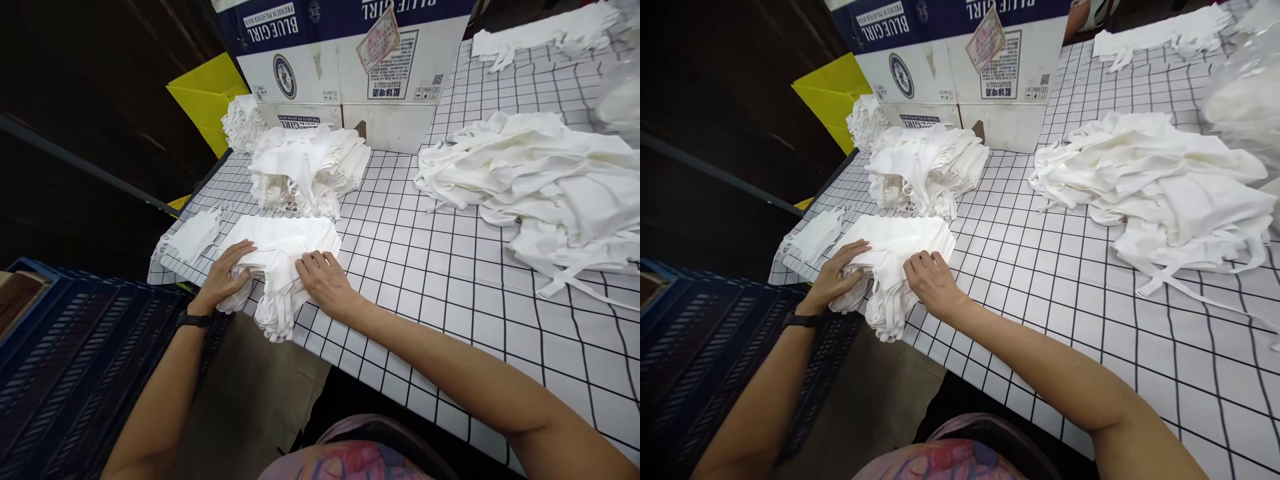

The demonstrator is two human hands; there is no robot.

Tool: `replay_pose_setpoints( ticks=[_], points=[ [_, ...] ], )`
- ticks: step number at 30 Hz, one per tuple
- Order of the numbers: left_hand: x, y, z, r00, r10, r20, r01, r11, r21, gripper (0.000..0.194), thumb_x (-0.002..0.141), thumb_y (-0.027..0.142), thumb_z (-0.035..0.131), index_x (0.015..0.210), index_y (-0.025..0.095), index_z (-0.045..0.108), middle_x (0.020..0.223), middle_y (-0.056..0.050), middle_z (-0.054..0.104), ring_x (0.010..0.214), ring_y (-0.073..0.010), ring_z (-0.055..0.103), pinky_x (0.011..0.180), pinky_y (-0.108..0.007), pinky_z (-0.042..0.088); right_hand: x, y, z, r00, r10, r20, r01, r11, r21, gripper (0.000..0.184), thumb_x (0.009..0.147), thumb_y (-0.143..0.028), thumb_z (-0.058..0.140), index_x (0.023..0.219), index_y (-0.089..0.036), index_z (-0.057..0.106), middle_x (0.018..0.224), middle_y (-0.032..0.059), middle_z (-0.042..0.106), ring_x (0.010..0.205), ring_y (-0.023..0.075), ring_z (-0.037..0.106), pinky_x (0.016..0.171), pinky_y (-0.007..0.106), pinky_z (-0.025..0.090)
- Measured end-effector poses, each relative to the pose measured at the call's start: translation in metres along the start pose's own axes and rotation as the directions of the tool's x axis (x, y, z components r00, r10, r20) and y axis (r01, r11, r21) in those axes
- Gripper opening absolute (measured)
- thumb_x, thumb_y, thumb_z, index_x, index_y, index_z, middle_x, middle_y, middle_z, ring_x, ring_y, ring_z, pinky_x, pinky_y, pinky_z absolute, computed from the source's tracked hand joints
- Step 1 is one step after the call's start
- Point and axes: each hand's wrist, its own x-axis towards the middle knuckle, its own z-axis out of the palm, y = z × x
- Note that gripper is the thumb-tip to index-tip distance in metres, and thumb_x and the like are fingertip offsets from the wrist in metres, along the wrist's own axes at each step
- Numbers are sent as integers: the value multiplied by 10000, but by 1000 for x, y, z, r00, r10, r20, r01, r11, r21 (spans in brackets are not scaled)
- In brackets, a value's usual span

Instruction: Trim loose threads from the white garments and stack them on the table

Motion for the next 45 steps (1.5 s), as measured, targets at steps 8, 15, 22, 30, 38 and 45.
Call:
replay_pose_setpoints(
  ticks=[8, 15, 22, 30, 38, 45],
  points=[
    [-6, 1, 1, 1000, 24, 3, -24, 1000, -20, 495, 896, 298, 529, 1387, 269, 589, 1556, -49, 544, 1520, -264, 445, 1298, -513, 359, 8, -9, -1, 1000, -3, -15, 3, 998, -56, 386, 906, 75, 362, 1104, -52, 668, 1063, 199, 686, 958, 297, 590, 781, 408, 473],
    [-9, -2, 3, 1000, 27, -13, -28, 998, -57, 457, 868, 235, 476, 1302, 268, 615, 1536, -32, 566, 1539, -226, 420, 1306, -502, 350, 6, -25, 8, 997, 38, -63, -43, 996, -74, 386, 961, 39, 359, 1146, -43, 687, 1093, 215, 699, 928, 293, 602, 736, 415, 483],
    [-14, -7, 5, 999, 34, -23, -35, 999, -41, 440, 860, 204, 450, 1278, 253, 578, 1555, -47, 542, 1568, -206, 368, 1311, -491, 330, -1, -32, 10, 995, 12, -99, -18, 998, -54, 367, 970, 40, 366, 1119, -65, 685, 1049, 182, 688, 907, 270, 599, 712, 389, 478],
    [-14, -6, 0, 999, -1, 54, 5, 998, -66, 436, 894, 292, 505, 1326, 265, 559, 1609, -68, 483, 1591, -242, 322, 1320, -535, 281, -6, -24, 3, 998, 3, -60, -4, 1000, -16, 279, 887, 1, 523, 1124, -83, 643, 1096, 167, 669, 966, 286, 568, 826, 423, 458],
    [-2, 12, -27, 996, -79, 32, 85, 943, -322, 482, 946, 531, 579, 1339, 254, 549, 1569, -90, 529, 1595, -308, 299, 1304, -556, 259, 5, -6, -22, 991, 91, -94, -67, 971, 230, 489, 1080, -438, 419, 1437, -134, 560, 1546, 152, 559, 1467, 323, 424, 1190, 547, 284],
    [11, 47, 6, 981, -98, 169, 76, 988, 134, 588, 1062, 552, 370, 1601, 316, 383, 1707, -36, 335, 1629, -274, 207, 1326, -605, 11, 3, 4, 7, 958, 261, 120, -280, 940, 193, 704, 1094, -541, 281, 1629, -89, 348, 1732, 172, 205, 1631, 300, 129, 1285, 611, 61]
  ],
)
